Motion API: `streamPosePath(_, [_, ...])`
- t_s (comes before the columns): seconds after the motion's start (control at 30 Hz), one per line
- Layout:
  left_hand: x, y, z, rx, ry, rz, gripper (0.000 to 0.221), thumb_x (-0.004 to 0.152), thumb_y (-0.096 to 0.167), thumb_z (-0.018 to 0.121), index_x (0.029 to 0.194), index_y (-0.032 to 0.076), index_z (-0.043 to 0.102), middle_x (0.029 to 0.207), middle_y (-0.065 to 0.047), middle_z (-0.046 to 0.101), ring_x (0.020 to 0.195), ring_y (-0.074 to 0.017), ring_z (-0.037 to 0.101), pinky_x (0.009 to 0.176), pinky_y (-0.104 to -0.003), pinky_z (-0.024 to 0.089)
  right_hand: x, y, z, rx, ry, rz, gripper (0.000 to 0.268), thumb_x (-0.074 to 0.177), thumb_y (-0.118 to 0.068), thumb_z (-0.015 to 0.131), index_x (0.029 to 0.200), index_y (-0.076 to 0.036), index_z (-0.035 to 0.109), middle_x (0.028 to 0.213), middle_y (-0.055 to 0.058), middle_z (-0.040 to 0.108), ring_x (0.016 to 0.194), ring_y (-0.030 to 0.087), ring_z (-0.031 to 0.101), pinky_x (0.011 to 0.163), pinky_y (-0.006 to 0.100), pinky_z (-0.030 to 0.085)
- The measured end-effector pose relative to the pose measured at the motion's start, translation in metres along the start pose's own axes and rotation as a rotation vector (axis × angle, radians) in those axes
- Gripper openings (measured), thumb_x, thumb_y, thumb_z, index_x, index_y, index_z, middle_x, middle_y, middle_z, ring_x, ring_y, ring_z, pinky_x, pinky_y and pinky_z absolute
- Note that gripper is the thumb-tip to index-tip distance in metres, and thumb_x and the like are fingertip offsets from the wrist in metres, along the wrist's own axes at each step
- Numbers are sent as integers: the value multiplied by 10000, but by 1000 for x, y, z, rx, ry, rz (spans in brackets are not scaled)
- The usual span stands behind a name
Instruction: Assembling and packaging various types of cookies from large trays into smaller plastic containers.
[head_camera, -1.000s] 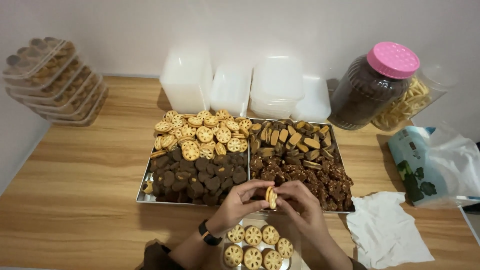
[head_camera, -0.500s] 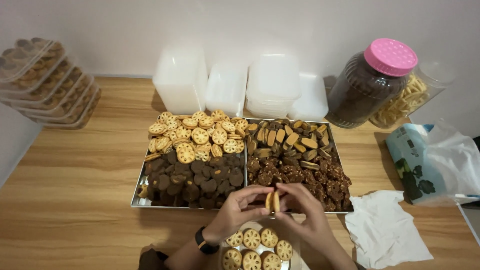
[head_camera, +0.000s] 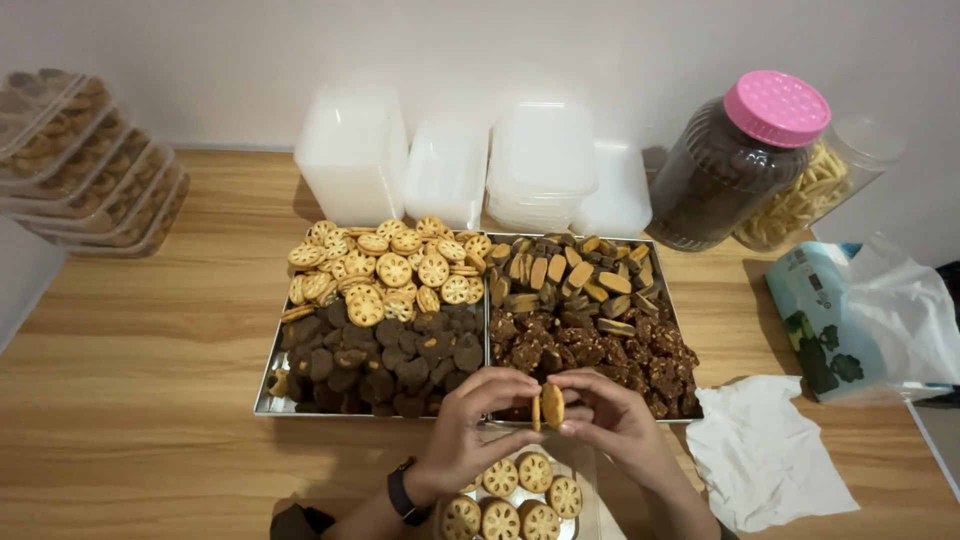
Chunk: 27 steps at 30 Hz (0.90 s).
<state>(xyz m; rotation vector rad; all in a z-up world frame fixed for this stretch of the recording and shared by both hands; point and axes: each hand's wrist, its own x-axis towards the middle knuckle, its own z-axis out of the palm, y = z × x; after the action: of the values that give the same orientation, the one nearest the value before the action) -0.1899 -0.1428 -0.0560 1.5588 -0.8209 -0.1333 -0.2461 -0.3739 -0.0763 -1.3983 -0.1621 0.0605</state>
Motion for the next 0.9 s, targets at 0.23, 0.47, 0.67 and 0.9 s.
streamPosePath(0.23, [-1,1,2,-42,16,77,447,846,216,811,1255,105,669,1239,-123,628,1168,-275,644,1030,-440,616,4,-9,9,46,-55,-9,449,830,58,767,1266,-10,683,1276,167,661,1062,273,738,941,401,662])
streamPosePath(0.47, [-2,4,1,-59,23,57,411,868,180,795,1260,119,686,1238,-101,628,1171,-267,624,1015,-422,585,4,-4,9,42,-68,6,473,816,77,772,1270,-17,681,1303,179,624,1109,313,725,981,446,649])
streamPosePath(0.67, [-3,1,2,-33,28,109,413,880,172,789,1274,119,680,1238,-98,629,1170,-262,624,1034,-418,563,5,-4,8,17,-64,-16,464,812,59,785,1258,-23,689,1294,189,647,1110,315,730,965,441,663])
streamPosePath(0.9, [-4,-2,2,-16,38,136,415,888,160,780,1286,112,673,1234,-94,641,1157,-269,638,1037,-426,559,5,-1,5,-66,-24,34,478,784,46,810,1240,-67,724,1292,169,703,1102,284,738,944,409,675])
